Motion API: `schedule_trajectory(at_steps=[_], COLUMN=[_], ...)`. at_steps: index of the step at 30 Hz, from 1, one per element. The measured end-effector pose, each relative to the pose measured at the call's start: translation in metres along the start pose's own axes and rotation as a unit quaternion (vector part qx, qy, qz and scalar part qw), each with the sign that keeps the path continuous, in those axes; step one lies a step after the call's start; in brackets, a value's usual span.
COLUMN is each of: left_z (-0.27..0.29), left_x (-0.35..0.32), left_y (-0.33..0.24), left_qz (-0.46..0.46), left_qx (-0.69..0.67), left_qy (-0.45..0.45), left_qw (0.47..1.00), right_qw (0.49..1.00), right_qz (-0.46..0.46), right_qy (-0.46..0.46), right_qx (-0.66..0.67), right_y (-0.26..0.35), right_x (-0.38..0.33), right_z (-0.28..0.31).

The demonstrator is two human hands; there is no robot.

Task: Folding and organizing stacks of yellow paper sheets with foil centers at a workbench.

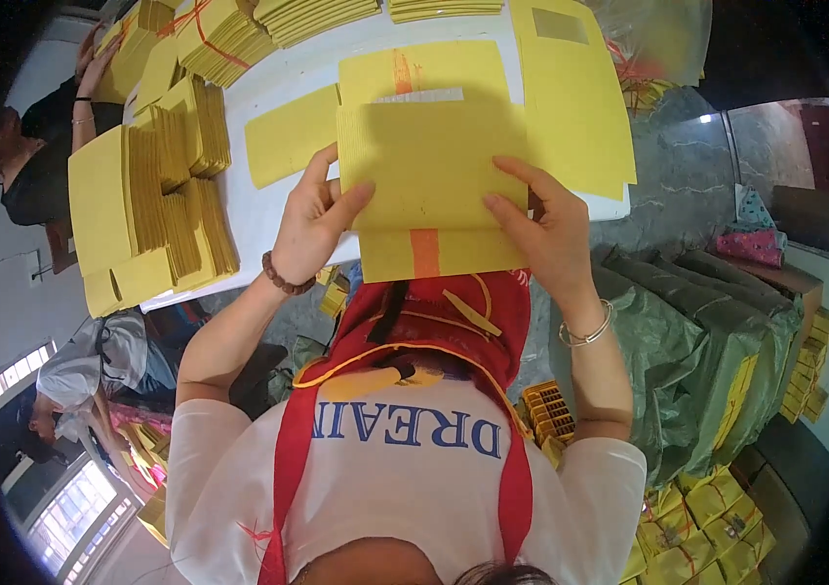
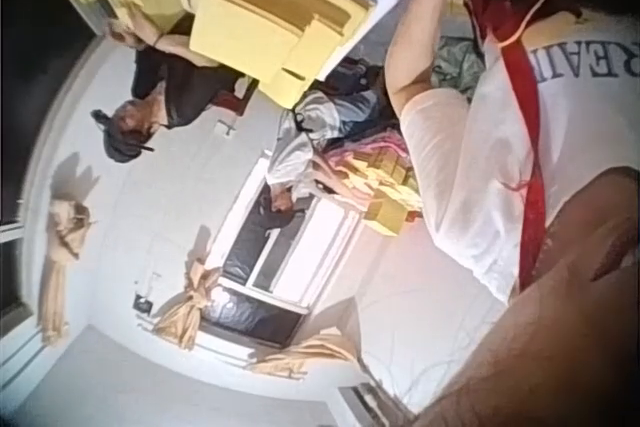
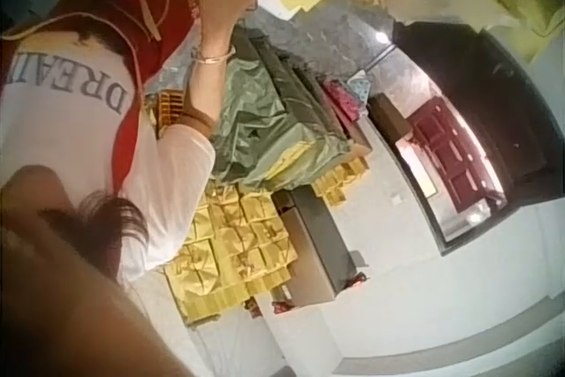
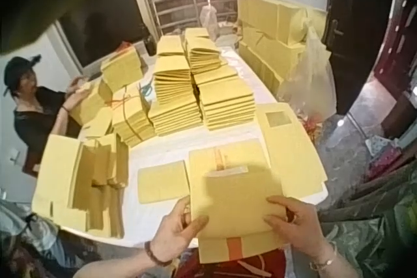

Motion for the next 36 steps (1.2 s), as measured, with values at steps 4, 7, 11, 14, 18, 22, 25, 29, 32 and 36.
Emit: schedule_trajectory(at_steps=[4, 7, 11, 14, 18, 22, 25, 29, 32, 36], left_z=[-0.002, 0.002, 0.002, 0.003, 0.003, 0.005, 0.005, 0.016, 0.029, 0.0], left_x=[-0.002, -0.001, 0.005, 0.006, 0.007, 0.007, 0.008, 0.008, 0.012, 0.012], left_y=[-0.005, -0.004, -0.005, -0.011, -0.01, -0.016, -0.016, -0.019, -0.04, -0.05], left_qz=[-0.016, 0.006, 0.014, 0.042, 0.045, 0.054, 0.055, 0.068, -0.065, -0.389], left_qx=[-0.015, -0.002, -0.045, -0.048, -0.091, -0.118, -0.108, -0.089, 0.22, 0.351], left_qy=[-0.026, -0.012, 0.008, 0.013, 0.029, 0.036, 0.042, 0.039, -0.093, -0.038], left_qw=[0.999, 1.0, 0.999, 0.998, 0.994, 0.991, 0.992, 0.993, 0.969, 0.851], right_qw=[0.993, 0.996, 0.999, 0.999, 0.998, 0.998, 0.997, 0.997, 0.998, 0.998], right_qz=[-0.078, -0.066, -0.041, -0.02, -0.022, -0.056, -0.072, -0.069, -0.051, -0.041], right_qy=[-0.004, -0.013, -0.023, -0.044, -0.052, -0.034, -0.034, -0.037, -0.042, -0.049], right_qx=[0.094, 0.05, 0.009, 0.0, -0.008, -0.008, -0.009, 0.008, -0.015, -0.003], right_y=[-0.007, -0.002, -0.006, -0.009, -0.009, -0.003, -0.002, -0.002, -0.002, -0.006], right_x=[0.005, 0.007, 0.008, 0.01, 0.013, 0.014, 0.014, 0.014, 0.013, 0.016], right_z=[-0.001, -0.003, -0.003, -0.006, -0.008, -0.008, -0.009, -0.009, -0.009, -0.011])
Point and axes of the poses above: each hand's wrist, its own x-axis towards the middle knuckle, its own z-axis out of the back of the hand, y = z × x, the point moved 1 cm from there along x, towards the middle knuckle, and after that the axes turned 10 degrees about x, right-handed, at the moved point
